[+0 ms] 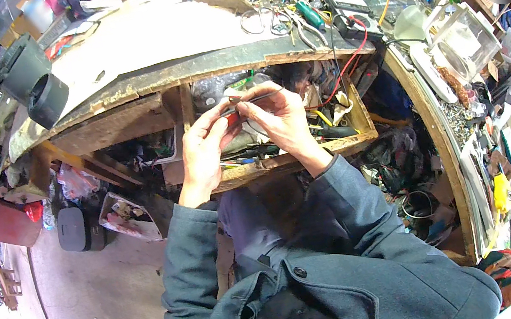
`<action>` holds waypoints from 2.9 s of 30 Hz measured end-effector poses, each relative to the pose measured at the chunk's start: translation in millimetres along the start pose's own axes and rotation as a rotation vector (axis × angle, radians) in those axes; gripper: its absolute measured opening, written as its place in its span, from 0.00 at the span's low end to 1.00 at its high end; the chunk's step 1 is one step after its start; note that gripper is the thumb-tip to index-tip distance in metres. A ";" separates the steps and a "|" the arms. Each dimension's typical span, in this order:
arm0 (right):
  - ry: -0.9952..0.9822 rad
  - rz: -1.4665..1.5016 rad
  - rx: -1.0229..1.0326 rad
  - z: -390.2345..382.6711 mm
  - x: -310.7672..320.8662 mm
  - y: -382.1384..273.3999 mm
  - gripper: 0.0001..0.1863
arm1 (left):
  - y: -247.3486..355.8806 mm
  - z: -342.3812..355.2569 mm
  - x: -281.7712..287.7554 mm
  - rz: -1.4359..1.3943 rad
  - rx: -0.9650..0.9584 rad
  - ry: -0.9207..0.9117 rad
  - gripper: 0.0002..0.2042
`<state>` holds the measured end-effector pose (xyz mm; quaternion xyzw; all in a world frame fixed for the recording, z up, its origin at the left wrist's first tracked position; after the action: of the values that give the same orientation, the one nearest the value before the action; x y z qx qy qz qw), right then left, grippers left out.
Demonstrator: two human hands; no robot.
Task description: The person cleans a small black electronic component with a white cloth, then uses pliers to strip and insert wires into the component. They repeatedly adjust the wires and the component while seated at a cluttered workbench.
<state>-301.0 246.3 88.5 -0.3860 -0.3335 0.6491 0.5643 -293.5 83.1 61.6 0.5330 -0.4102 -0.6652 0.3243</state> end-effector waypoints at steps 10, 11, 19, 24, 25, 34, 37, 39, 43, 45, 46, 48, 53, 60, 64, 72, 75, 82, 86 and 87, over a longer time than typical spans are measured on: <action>-0.146 -0.322 0.187 -2.7 -4.7 -19.5 0.08 | -2.6 -2.6 2.4 0.082 -0.013 0.013 0.14; -0.162 -0.441 0.261 -4.8 -7.3 -25.6 0.08 | -3.6 -2.2 3.7 0.089 -0.012 0.015 0.14; -0.135 -0.598 0.495 -13.1 -17.3 -35.0 0.08 | -2.1 -8.7 2.7 0.075 -0.027 0.051 0.14; -0.099 -0.313 0.095 -1.9 -2.4 -12.1 0.05 | -4.8 -2.3 -1.7 0.163 -0.065 0.011 0.15; -0.130 -0.370 0.050 2.2 -5.5 -21.3 0.05 | -2.7 -4.3 -0.2 0.181 -0.061 0.032 0.15; -0.344 -0.486 -0.166 46.5 0.2 -22.6 0.14 | -1.8 -3.7 0.2 0.176 -0.003 0.015 0.15; -0.408 -0.443 -0.209 56.8 2.3 -12.4 0.16 | -5.2 -1.0 3.3 0.141 0.010 0.016 0.15; -0.373 -0.421 -0.181 57.2 4.4 -17.8 0.15 | -7.3 3.5 2.9 0.102 0.014 0.010 0.15; -0.152 -0.019 -0.139 35.2 2.7 -27.1 0.08 | -2.2 6.1 11.6 -0.128 0.076 0.053 0.15; -0.136 0.002 -0.072 19.9 2.5 -11.5 0.06 | -1.2 6.8 16.6 -0.143 0.091 0.056 0.15; -0.135 -0.001 -0.047 11.3 -1.6 -10.7 0.06 | -2.1 6.2 17.7 -0.151 0.104 0.060 0.15; -0.168 -0.119 -0.021 -1.1 -4.2 -13.2 0.06 | -4.2 6.7 17.4 -0.150 0.114 0.060 0.15; -0.120 -0.152 0.020 -7.9 -8.2 -9.4 0.06 | -4.8 6.2 17.3 -0.110 0.102 0.058 0.15; -0.112 -0.157 0.028 -7.2 -8.2 -4.2 0.07 | -3.1 5.1 16.3 -0.103 0.084 0.049 0.15; -0.114 -0.288 0.136 -8.4 -9.4 -8.3 0.06 | -2.8 4.4 15.0 -0.088 0.072 0.084 0.14; -0.185 -0.467 0.238 -4.9 -14.2 -17.3 0.07 | -5.0 4.4 14.1 0.063 0.034 0.175 0.12; -0.215 -0.437 0.077 -3.7 -12.3 -13.7 0.07 | -1.3 -0.5 8.9 0.131 0.007 0.201 0.12; -0.130 -0.561 0.352 -20.8 -19.1 -21.7 0.05 | -3.7 1.4 10.7 0.079 0.006 0.179 0.12; -0.119 -0.496 0.344 -17.0 -21.0 -19.4 0.05 | -4.1 0.9 13.2 0.081 0.022 0.185 0.13; -0.075 -0.228 0.032 -15.8 -15.9 -9.1 0.05 | -3.9 0.6 13.2 0.088 0.021 0.188 0.13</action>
<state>-281.8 231.7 90.8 -0.3120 -0.3858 0.6000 0.6276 -297.0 73.5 52.4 0.5779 -0.4079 -0.5931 0.3845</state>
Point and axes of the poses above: each hand's wrist, its own z-axis towards the middle knuckle, its own x-axis out of the back of the hand, y = z × x, the point moved 4 cm from there along z, towards the middle knuckle, and after that the axes turned 5 degrees about z, right-handed, at the moved point
